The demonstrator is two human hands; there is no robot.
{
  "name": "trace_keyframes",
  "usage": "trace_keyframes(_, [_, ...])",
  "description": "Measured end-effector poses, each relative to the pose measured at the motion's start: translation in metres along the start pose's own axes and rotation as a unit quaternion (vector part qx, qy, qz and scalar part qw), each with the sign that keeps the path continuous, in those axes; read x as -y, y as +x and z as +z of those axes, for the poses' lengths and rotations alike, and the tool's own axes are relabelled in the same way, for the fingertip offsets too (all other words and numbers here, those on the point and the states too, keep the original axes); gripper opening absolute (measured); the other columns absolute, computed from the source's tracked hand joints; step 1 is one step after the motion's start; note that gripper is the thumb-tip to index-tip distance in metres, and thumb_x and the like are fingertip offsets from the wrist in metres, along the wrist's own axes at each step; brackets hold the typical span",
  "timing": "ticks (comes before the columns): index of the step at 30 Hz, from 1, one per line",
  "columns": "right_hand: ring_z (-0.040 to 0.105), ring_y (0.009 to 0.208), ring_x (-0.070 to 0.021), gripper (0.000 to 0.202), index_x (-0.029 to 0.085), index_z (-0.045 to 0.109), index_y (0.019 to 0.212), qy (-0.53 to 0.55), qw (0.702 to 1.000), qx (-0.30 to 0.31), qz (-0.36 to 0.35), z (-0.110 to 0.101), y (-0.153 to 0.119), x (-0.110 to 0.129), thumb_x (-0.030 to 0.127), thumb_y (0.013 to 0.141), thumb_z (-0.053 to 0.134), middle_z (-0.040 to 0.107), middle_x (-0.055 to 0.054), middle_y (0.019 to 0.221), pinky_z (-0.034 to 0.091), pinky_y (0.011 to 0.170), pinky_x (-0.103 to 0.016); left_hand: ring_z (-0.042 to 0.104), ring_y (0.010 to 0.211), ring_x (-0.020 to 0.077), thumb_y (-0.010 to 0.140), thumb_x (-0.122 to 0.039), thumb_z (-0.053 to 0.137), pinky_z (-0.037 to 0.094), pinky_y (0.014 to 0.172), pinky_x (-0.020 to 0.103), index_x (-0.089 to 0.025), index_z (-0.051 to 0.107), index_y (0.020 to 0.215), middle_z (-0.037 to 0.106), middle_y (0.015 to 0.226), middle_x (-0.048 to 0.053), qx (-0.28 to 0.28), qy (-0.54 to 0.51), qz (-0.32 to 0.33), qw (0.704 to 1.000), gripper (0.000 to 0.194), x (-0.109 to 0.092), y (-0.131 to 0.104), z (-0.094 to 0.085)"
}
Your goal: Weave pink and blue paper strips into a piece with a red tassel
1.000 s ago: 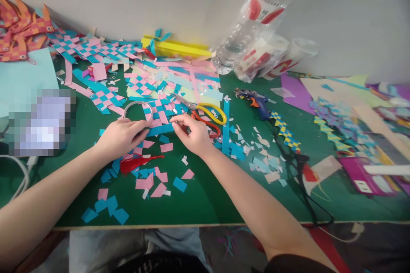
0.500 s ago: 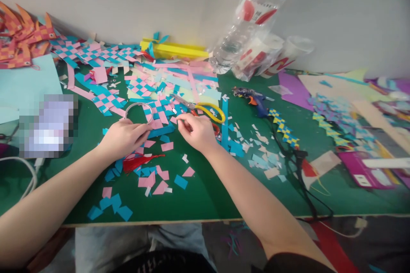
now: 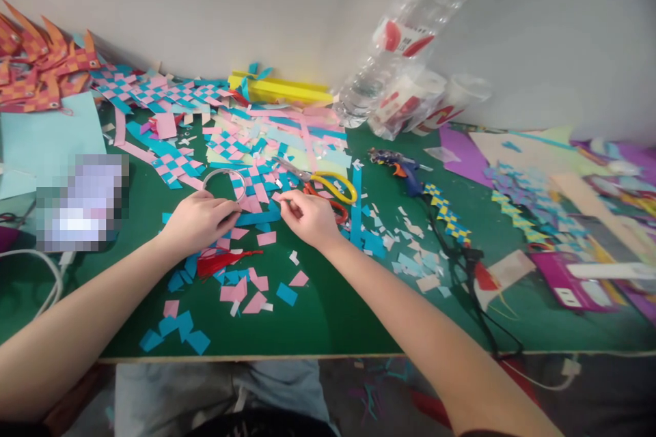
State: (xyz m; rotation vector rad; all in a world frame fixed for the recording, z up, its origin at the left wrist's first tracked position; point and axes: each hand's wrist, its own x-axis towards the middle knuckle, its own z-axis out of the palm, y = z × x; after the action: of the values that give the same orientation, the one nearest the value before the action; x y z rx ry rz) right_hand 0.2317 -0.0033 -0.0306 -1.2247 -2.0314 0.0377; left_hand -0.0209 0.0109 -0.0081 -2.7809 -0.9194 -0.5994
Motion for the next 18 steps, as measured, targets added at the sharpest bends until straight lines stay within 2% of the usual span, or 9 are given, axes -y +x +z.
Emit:
trace_keyframes(6, [0.056,0.048,-0.0105,0.019,0.021,0.066,0.088,0.037,0.999,-0.035,0.005,-0.004,0.000,-0.002,0.025,0.091,0.048,0.058,0.004,0.054,0.042,0.052,-0.023,0.066,0.066,0.0138,0.099,-0.027,0.043,0.051,0.073,0.032,-0.019,0.068,0.096,0.076,0.086,0.002,0.003,-0.016,0.009,1.000,0.027,-0.002,0.001,-0.003])
trace_keyframes(10, [0.059,0.053,-0.0124,0.018,0.023,0.066,0.089,0.003,0.998,-0.037,-0.041,-0.008,-0.001,0.000,0.022,0.090,0.048,0.064,0.003,0.059,0.046,0.058,-0.026,0.067,0.067,0.0150,0.099,-0.025,0.044,0.050,0.073,0.033,-0.019,0.067,0.096,0.075,0.083,0.001,0.005,-0.024,0.011,1.000,0.025,-0.004,0.005,-0.007])
trace_keyframes(15, [0.066,0.079,-0.0201,0.020,0.024,0.064,0.099,-0.021,0.997,0.007,-0.078,-0.016,0.001,0.000,0.021,0.089,0.047,0.071,-0.003,0.079,0.050,0.077,-0.037,0.070,0.075,0.0164,0.098,-0.026,0.044,0.050,0.077,0.033,-0.020,0.068,0.100,0.075,0.086,0.002,0.012,-0.044,-0.009,0.999,0.025,-0.005,0.006,-0.009])
trace_keyframes(18, [0.064,0.092,-0.0247,0.021,0.023,0.063,0.102,-0.073,0.997,-0.011,-0.035,-0.022,0.003,-0.009,0.021,0.087,0.047,0.070,-0.006,0.091,0.048,0.086,-0.044,0.070,0.076,0.0170,0.098,-0.027,0.044,0.050,0.079,0.034,-0.020,0.068,0.100,0.075,0.087,0.003,0.016,-0.032,-0.014,0.999,0.025,-0.003,0.005,-0.008])
